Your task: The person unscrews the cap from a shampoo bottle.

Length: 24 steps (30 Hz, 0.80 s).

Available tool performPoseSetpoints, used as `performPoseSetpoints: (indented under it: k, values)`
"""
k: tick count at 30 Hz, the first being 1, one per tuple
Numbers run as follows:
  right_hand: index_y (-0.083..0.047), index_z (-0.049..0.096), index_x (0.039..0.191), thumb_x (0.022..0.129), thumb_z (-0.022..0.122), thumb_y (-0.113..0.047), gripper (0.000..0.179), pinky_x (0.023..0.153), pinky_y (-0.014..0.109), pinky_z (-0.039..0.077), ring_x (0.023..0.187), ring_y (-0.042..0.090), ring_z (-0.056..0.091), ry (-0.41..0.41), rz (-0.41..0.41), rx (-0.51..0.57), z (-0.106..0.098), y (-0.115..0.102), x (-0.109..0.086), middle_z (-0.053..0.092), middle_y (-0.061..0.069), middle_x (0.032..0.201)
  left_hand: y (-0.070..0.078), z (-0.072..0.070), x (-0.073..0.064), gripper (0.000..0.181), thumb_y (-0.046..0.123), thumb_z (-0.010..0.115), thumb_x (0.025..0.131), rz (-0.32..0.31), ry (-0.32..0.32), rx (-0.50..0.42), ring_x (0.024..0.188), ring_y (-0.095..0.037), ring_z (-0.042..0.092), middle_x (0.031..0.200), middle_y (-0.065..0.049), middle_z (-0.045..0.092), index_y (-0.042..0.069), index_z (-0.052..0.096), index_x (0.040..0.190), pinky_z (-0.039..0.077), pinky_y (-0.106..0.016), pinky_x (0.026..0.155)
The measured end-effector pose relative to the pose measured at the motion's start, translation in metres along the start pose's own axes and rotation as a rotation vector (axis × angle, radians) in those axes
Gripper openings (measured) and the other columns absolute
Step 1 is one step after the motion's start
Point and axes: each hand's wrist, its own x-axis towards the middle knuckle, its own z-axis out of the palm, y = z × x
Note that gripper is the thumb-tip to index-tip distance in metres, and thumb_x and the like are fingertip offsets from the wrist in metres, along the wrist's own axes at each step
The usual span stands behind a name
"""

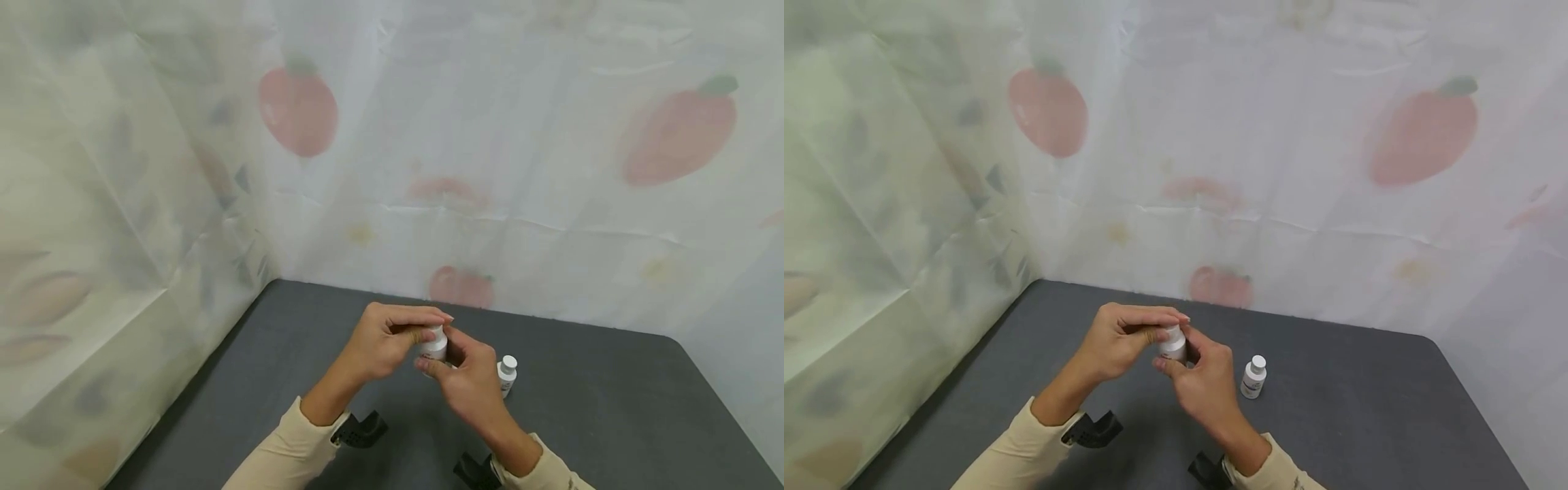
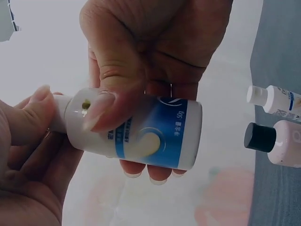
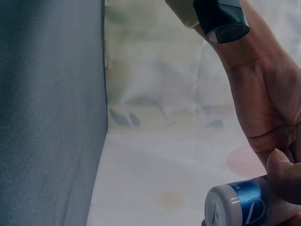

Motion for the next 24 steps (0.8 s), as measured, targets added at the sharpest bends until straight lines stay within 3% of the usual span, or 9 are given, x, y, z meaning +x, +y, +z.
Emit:
performPoseSetpoints:
  k: [6,11,14,18,21,24]
  values:
    - [-0.009,0.074,0.129,0.080,0.086,0.003,0.051,0.079,0.030,0.065,0.097,0.021,0.079,0.006,-0.016,0.000,0.001,0.002,-0.002,0.080,0.012,0.113,0.002,0.005,-0.003,0.017,-0.001,0.082,0.086,-0.062,0.107,-0.014,0.097,-0.015,0.079,0.108,-0.021,0.079,-0.002,0.080,0.103,0.066,-0.036,0.083]
    - [-0.010,0.071,0.134,0.083,0.084,0.002,0.055,0.080,0.028,0.065,0.103,0.018,0.078,-0.015,-0.053,0.014,-0.001,0.002,-0.002,0.077,0.010,0.124,0.002,0.007,-0.003,0.022,0.004,0.086,0.084,-0.103,0.133,-0.026,0.098,-0.015,0.075,0.110,-0.017,0.075,0.004,0.077,0.104,0.064,-0.035,0.091]
    - [-0.010,0.072,0.132,0.084,0.084,0.001,0.051,0.081,0.027,0.064,0.102,0.019,0.078,-0.019,-0.041,0.016,-0.002,0.001,0.000,0.078,0.010,0.120,0.000,0.003,-0.002,0.027,0.001,0.082,0.087,-0.065,0.064,-0.061,0.115,-0.016,0.071,0.125,-0.019,0.071,0.001,0.074,0.113,0.060,-0.035,0.102]
    - [-0.008,0.071,0.132,0.084,0.084,-0.001,0.051,0.082,0.029,0.064,0.104,0.023,0.078,-0.027,0.004,0.018,-0.002,-0.001,0.001,0.078,0.013,0.118,-0.001,-0.004,-0.001,0.036,-0.005,0.067,0.098,-0.027,-0.094,-0.121,0.133,-0.019,0.064,0.144,-0.024,0.063,-0.005,0.066,0.133,0.057,-0.032,0.105]
    - [-0.004,0.070,0.134,0.083,0.085,-0.001,0.053,0.082,0.032,0.065,0.105,0.028,0.077,-0.031,0.010,0.017,-0.001,-0.002,0.000,0.077,0.017,0.118,0.000,-0.010,0.000,0.034,-0.003,0.060,0.102,-0.020,-0.156,-0.071,0.125,-0.020,0.069,0.139,-0.023,0.067,-0.004,0.067,0.135,0.060,-0.028,0.097]
    - [-0.002,0.070,0.134,0.082,0.085,0.000,0.054,0.083,0.032,0.065,0.105,0.030,0.077,-0.028,0.002,0.014,-0.001,-0.001,-0.001,0.077,0.018,0.117,0.001,-0.012,0.002,0.029,-0.003,0.064,0.099,-0.029,-0.148,-0.002,0.114,-0.021,0.075,0.129,-0.019,0.074,-0.001,0.073,0.128,0.063,-0.029,0.092]
